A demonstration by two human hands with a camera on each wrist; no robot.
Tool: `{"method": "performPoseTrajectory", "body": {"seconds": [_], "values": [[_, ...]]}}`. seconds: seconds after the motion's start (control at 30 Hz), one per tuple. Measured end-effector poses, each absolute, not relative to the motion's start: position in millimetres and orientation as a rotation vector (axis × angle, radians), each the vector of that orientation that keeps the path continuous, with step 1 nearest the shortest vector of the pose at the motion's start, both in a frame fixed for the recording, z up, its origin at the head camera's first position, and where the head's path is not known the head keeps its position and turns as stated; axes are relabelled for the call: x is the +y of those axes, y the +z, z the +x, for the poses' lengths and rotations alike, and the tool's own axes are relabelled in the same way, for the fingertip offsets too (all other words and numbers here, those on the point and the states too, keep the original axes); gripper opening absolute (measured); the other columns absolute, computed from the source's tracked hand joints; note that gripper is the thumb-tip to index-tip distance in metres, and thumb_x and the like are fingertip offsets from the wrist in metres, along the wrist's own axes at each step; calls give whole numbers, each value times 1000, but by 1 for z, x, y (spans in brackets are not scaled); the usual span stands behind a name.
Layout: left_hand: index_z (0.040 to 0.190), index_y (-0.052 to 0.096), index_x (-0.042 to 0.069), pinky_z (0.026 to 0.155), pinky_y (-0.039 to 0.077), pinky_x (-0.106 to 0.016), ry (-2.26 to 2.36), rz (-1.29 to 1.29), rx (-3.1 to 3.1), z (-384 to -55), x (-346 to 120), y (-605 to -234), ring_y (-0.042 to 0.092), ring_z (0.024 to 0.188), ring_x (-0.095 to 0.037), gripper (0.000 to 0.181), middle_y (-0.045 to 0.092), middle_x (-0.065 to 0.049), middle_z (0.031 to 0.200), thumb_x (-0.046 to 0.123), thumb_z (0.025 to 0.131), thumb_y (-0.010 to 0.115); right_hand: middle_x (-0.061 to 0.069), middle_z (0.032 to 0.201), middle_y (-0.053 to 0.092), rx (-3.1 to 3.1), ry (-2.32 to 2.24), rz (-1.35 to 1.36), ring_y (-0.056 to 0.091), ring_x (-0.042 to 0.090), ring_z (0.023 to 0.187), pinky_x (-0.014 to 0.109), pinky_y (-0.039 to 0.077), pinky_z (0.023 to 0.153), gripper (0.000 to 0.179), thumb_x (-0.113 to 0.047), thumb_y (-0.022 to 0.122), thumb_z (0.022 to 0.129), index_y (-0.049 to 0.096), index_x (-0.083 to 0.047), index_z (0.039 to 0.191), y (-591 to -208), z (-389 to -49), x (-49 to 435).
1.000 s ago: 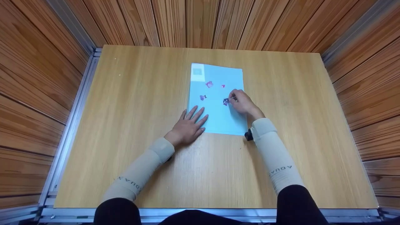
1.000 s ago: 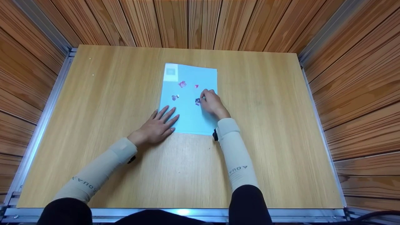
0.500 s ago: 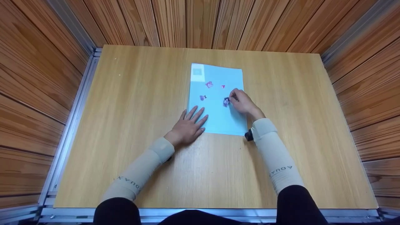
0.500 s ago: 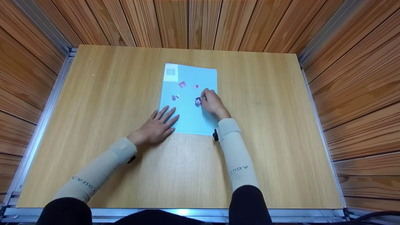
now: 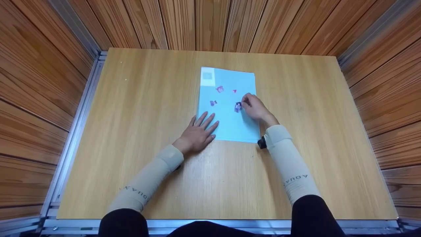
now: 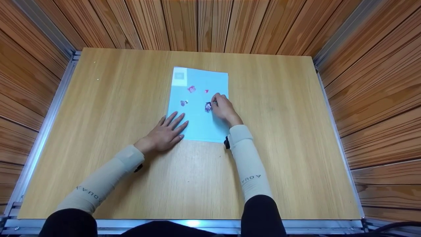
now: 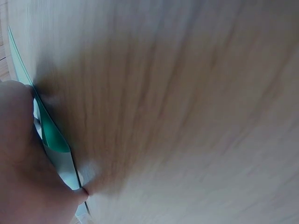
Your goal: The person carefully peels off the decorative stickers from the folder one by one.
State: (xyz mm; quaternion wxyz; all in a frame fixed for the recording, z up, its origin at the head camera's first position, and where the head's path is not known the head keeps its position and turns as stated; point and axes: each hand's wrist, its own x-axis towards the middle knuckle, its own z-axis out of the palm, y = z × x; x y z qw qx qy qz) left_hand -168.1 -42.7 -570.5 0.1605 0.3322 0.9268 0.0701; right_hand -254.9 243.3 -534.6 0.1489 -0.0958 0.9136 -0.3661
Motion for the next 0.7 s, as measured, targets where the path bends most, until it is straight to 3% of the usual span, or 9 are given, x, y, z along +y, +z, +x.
{"method": "performPoseTrajectory", "body": {"seconds": [0.37,0.53,0.7], "values": [[166,11,24,124,-1,-60,199,957,2668,-167,-40,-566,-12,158,-31,62,-5,-4,173,48,111,26,17,123,52,2590,-1132,-161,51,30,111,41,45,93,25,-19,40,111,48,-1,125,-532,-252,250],[166,14,23,124,2,-60,209,957,2682,-165,-41,-563,-9,158,-32,62,-2,-5,173,48,111,28,17,129,50,2565,-1142,-142,52,32,119,45,45,97,28,-24,46,110,47,-2,127,-523,-249,260],[166,12,24,124,2,-61,214,941,2682,-164,-42,-563,-9,158,-32,63,-3,-5,173,49,111,28,16,128,49,2563,-1155,-138,53,32,116,44,47,95,29,-25,52,108,46,-3,126,-513,-248,275]]}}
